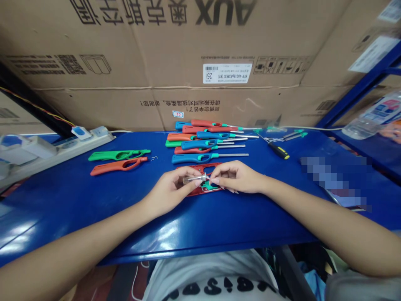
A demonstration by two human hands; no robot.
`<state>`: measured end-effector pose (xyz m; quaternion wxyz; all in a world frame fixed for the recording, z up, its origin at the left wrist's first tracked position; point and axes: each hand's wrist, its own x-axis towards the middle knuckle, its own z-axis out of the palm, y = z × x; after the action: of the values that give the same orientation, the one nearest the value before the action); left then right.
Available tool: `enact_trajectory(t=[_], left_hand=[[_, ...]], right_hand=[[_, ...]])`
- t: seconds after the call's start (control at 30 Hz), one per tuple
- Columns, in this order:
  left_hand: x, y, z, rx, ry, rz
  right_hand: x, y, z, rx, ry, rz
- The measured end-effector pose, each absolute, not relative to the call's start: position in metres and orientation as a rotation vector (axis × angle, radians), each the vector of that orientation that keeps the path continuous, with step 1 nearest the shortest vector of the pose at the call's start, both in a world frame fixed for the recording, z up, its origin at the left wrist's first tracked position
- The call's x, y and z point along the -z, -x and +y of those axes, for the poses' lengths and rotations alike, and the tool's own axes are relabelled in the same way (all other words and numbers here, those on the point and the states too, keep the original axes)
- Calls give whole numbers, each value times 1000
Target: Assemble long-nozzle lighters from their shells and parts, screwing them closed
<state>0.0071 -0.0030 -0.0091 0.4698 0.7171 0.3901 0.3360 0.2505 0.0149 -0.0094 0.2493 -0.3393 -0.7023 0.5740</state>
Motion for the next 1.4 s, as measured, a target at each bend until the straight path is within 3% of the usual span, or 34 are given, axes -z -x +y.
enact_trajectory(t=[1.4], left_hand=[[-1,-5,-5,-645,-1866,1060]], right_hand=[[6,-247,11,-1480,919,-1947]])
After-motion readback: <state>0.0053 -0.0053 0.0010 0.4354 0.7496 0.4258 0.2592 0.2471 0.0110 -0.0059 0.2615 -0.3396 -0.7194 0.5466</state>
